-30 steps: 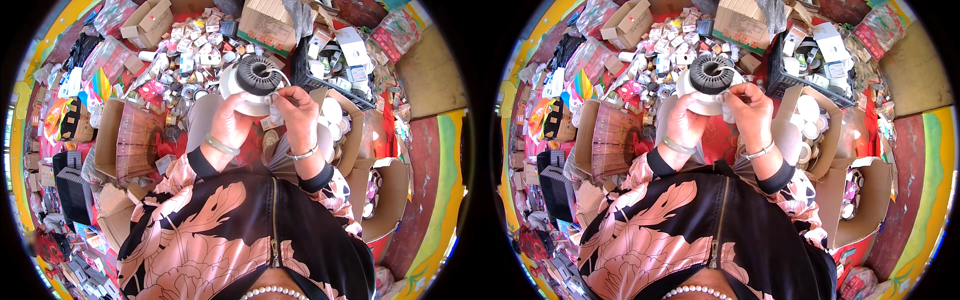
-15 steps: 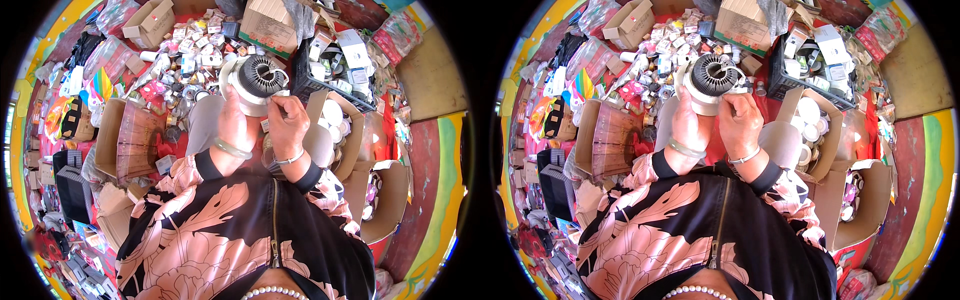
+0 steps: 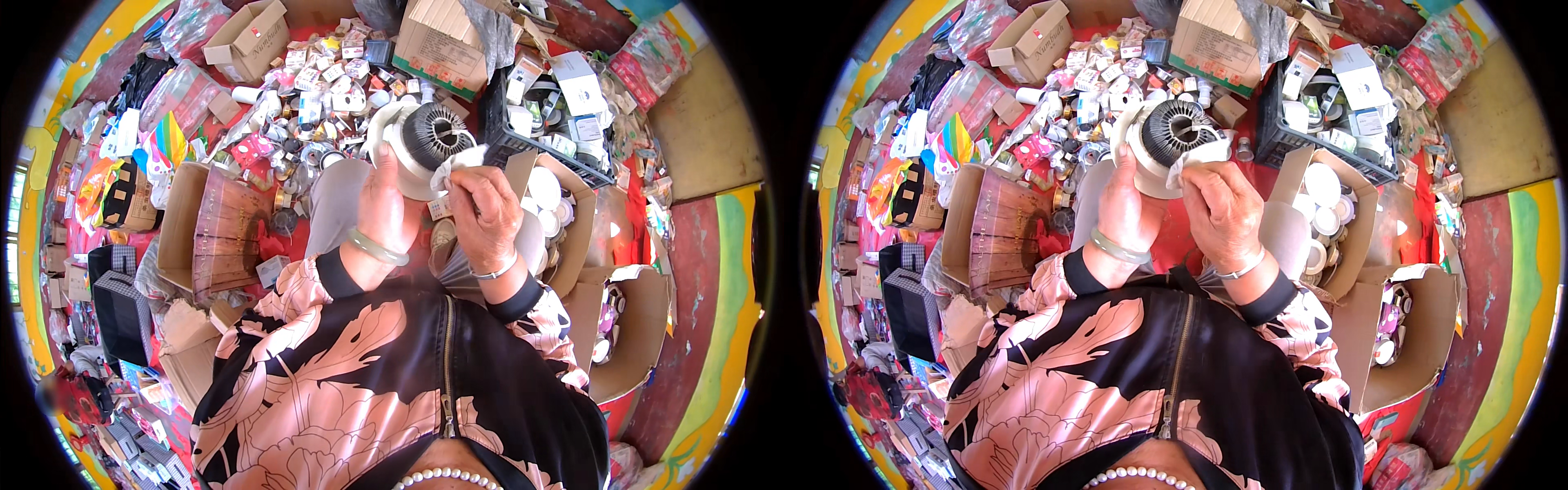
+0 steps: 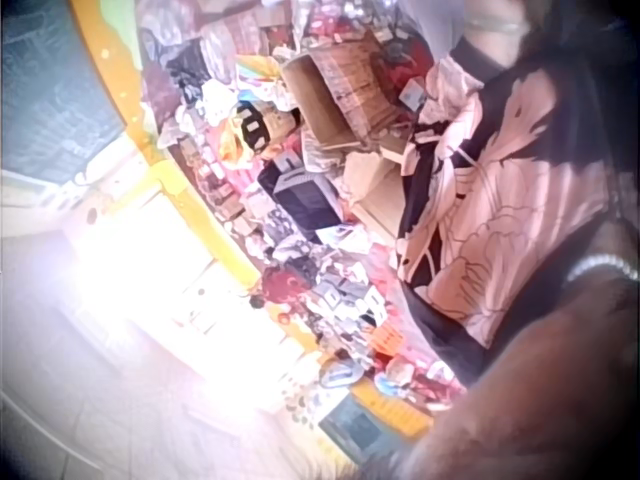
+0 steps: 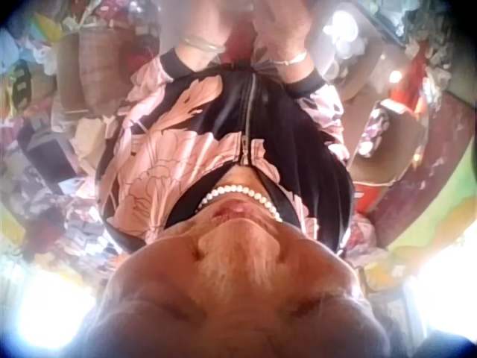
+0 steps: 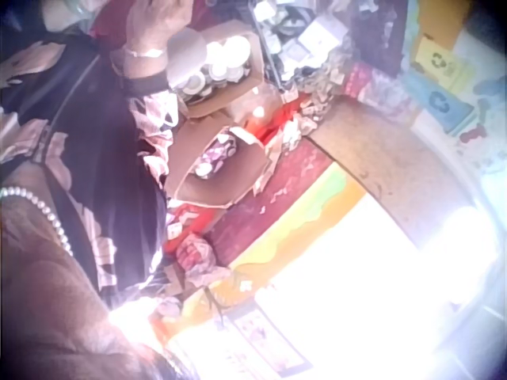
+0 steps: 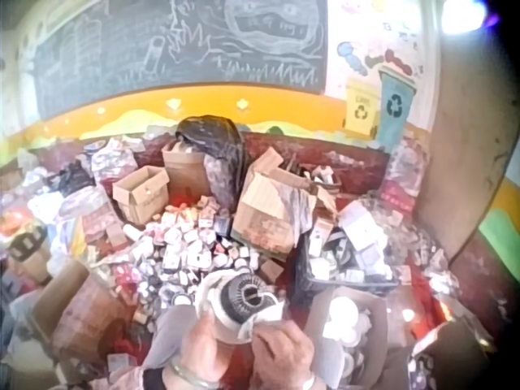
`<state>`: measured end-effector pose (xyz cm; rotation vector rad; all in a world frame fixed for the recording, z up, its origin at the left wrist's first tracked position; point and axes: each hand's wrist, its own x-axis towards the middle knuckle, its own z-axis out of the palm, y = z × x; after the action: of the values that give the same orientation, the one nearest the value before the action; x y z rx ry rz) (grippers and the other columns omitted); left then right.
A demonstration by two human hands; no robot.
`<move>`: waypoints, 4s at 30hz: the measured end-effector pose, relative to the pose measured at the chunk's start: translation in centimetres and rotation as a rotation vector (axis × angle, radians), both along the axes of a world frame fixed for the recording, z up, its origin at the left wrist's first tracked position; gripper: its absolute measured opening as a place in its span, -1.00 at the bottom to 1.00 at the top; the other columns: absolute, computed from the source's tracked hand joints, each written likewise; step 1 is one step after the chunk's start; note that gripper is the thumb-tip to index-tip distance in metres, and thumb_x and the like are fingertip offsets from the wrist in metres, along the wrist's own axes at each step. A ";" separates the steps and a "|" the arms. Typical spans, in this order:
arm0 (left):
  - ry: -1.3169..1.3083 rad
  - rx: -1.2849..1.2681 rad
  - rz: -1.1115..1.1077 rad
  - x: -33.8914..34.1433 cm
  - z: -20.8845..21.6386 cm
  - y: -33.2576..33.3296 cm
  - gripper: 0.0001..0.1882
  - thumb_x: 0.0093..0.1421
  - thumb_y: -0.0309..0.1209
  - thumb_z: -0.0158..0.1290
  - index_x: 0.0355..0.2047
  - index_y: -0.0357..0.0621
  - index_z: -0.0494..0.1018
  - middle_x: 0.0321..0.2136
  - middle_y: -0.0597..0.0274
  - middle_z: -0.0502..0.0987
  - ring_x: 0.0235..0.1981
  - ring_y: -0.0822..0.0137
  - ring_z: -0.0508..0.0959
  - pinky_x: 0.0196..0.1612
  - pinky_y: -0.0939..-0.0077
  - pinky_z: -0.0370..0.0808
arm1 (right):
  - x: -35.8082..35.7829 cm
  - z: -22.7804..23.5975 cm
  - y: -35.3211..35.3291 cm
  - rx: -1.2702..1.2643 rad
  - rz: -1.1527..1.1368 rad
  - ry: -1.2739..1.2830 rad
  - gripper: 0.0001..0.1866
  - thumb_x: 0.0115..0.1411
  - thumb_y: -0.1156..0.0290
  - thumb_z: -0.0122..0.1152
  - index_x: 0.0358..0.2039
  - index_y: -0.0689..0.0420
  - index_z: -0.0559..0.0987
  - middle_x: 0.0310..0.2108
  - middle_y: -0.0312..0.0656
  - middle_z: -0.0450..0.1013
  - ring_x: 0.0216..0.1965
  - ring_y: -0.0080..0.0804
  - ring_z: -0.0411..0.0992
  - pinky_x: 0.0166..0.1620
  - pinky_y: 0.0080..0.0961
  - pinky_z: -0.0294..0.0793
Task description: The person sits on the floor and wipes a small white fan with a cloth. They clean the fan's grill and body, turning it over to wipe different sides.
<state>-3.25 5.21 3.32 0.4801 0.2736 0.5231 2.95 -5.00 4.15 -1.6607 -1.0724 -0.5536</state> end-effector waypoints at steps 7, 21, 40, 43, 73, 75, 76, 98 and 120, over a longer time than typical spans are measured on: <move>0.065 0.058 -0.136 -0.7 -1.6 -0.1 -0.51 0.33 -0.09 -0.23 0.07 -0.23 0.23 -0.07 0.12 0.43 -0.08 0.27 0.47 -0.01 0.34 0.41 | 1.1 -1.0 -1.3 -0.336 -0.069 -0.398 -0.71 -0.20 0.48 0.24 -0.36 -0.03 0.59 0.01 -0.25 0.33 0.10 -0.14 0.24 -0.10 -0.24 0.32; 0.107 0.071 -0.259 -1.2 -1.4 -1.3 -0.59 0.33 -0.20 -0.18 0.03 -0.26 0.26 -0.12 0.21 0.44 -0.11 0.39 0.47 -0.04 0.46 0.40 | 1.8 0.3 -2.1 -0.416 0.020 -0.220 -0.78 -0.14 0.48 0.27 -0.39 -0.01 0.60 0.08 -0.06 0.28 0.20 0.07 0.13 0.19 -0.04 0.10; 0.122 0.207 -0.069 -1.1 -2.1 -0.7 -0.68 0.33 -0.26 -0.16 -0.09 -0.25 0.37 -0.23 0.27 0.48 -0.23 0.49 0.47 -0.16 0.57 0.41 | 0.5 -1.0 -0.7 -0.365 -0.090 -0.462 -0.63 -0.13 0.32 0.31 -0.23 0.03 0.57 -0.07 -0.24 0.30 -0.09 -0.28 0.30 -0.07 -0.34 0.28; 0.110 0.235 -0.050 -1.2 -1.8 -0.3 -0.68 0.33 -0.25 -0.15 -0.10 -0.25 0.38 -0.24 0.27 0.48 -0.25 0.50 0.46 -0.16 0.58 0.41 | 0.3 -0.9 -1.3 -0.401 -0.036 -0.444 -0.64 -0.14 0.46 0.27 -0.22 0.04 0.59 -0.08 -0.25 0.30 -0.11 -0.28 0.31 -0.08 -0.38 0.33; 0.149 0.208 0.029 -0.7 -1.1 0.4 -0.59 0.34 -0.17 -0.19 -0.04 -0.28 0.31 -0.17 0.15 0.48 -0.21 0.33 0.51 -0.13 0.43 0.45 | -0.6 -3.0 -0.5 -0.246 -0.127 -0.371 -0.71 -0.16 0.56 0.16 -0.32 0.21 0.55 -0.39 -0.24 0.34 -0.48 -0.33 0.34 -0.46 -0.51 0.41; 0.183 0.113 0.053 -0.5 -0.5 -0.1 -0.63 0.33 -0.17 -0.18 -0.12 -0.26 0.35 -0.28 0.17 0.51 -0.34 0.38 0.53 -0.30 0.52 0.50 | -1.0 -1.0 0.3 -0.242 -0.122 -0.382 -0.69 -0.22 0.60 0.23 -0.35 0.16 0.57 -0.38 -0.28 0.37 -0.45 -0.34 0.38 -0.42 -0.52 0.45; 0.157 0.091 0.034 -0.5 -0.5 -0.2 -0.63 0.33 -0.17 -0.19 -0.12 -0.26 0.35 -0.27 0.17 0.50 -0.33 0.37 0.53 -0.29 0.51 0.50 | -1.1 -0.6 0.7 -0.259 -0.130 -0.383 -0.69 -0.23 0.60 0.22 -0.35 0.16 0.57 -0.38 -0.28 0.37 -0.45 -0.34 0.38 -0.42 -0.52 0.45; -0.060 0.106 -0.014 -0.8 -0.3 -0.3 -0.47 0.30 -0.07 -0.17 0.09 -0.26 0.20 0.02 0.09 0.38 0.03 0.22 0.41 0.10 0.24 0.34 | -0.6 -2.1 -0.7 -0.066 -0.242 -0.097 -0.66 -0.26 0.65 0.22 -0.35 0.16 0.55 -0.43 -0.20 0.38 -0.43 -0.25 0.39 -0.37 -0.41 0.43; -0.063 0.056 0.045 -0.7 0.0 0.8 -0.49 0.30 -0.13 -0.14 0.12 -0.23 0.19 0.06 0.16 0.36 0.08 0.25 0.36 0.16 0.23 0.28 | -0.3 1.8 -3.6 -0.012 -0.047 0.165 -0.84 -0.06 0.63 0.28 -0.42 0.15 0.57 -0.48 -0.23 0.44 -0.51 -0.47 0.43 -0.45 -0.61 0.42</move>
<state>-3.94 6.00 3.28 0.5113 0.2100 0.5901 2.69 -8.58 5.96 -1.7140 -0.9200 -0.4326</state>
